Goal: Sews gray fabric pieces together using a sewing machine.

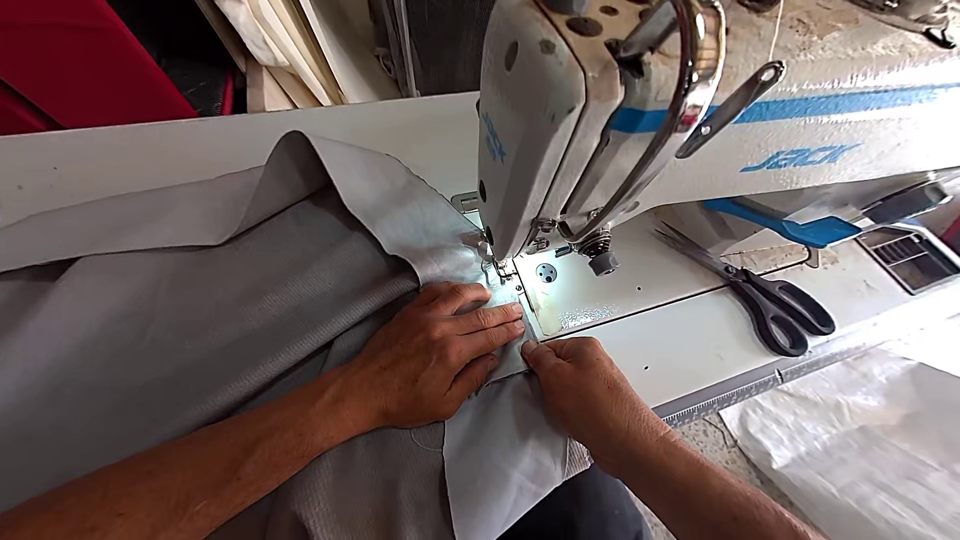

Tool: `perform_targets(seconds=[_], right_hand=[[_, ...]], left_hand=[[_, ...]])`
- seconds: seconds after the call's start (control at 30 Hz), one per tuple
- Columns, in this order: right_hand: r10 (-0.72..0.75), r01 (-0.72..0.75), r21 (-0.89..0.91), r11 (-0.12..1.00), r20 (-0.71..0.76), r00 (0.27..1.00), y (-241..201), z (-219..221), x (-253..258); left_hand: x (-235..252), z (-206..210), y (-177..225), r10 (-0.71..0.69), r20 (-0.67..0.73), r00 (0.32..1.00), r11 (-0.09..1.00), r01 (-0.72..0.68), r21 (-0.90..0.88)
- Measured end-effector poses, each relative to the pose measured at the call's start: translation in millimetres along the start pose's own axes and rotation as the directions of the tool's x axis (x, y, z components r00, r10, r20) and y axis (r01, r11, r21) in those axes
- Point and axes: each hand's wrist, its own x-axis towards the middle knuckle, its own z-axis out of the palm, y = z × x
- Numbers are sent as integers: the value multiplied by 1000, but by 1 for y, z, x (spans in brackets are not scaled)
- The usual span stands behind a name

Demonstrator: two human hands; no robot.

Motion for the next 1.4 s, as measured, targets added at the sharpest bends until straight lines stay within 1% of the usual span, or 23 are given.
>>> perform_targets(seconds=[0.13,0.6,0.7,0.83,0.97,1.07,1.2,1.4], right_hand=[[-14,14,-32,999,-4,1000,-2,0,2],[10,-10,-5,1000,2,1000,-9,-1,10],[-27,27,11,1000,25,999,2,-5,6],[-112,112,90,990,-7,994,39,-10,-18],[-98,102,95,990,-46,994,63,-6,-46],[-120,129,112,985,-80,990,77,2,-56],[-167,185,183,965,-112,980,84,7,-59],[-166,190,237,953,-118,979,80,9,-54]], left_hand=[[1,-1,-4,4,6,1000,1000,-4,3],[2,-1,-15,47,-1,999,999,-47,12],[3,-1,-15,34,-7,999,999,-34,7],[4,-2,-17,21,-10,1000,1000,-21,2],[5,-2,-18,15,1,1000,1000,-15,16],[6,-3,-19,17,6,1000,999,-17,27],[7,-4,-23,35,9,999,999,-36,30],[9,-6,-28,52,16,999,998,-53,40]])
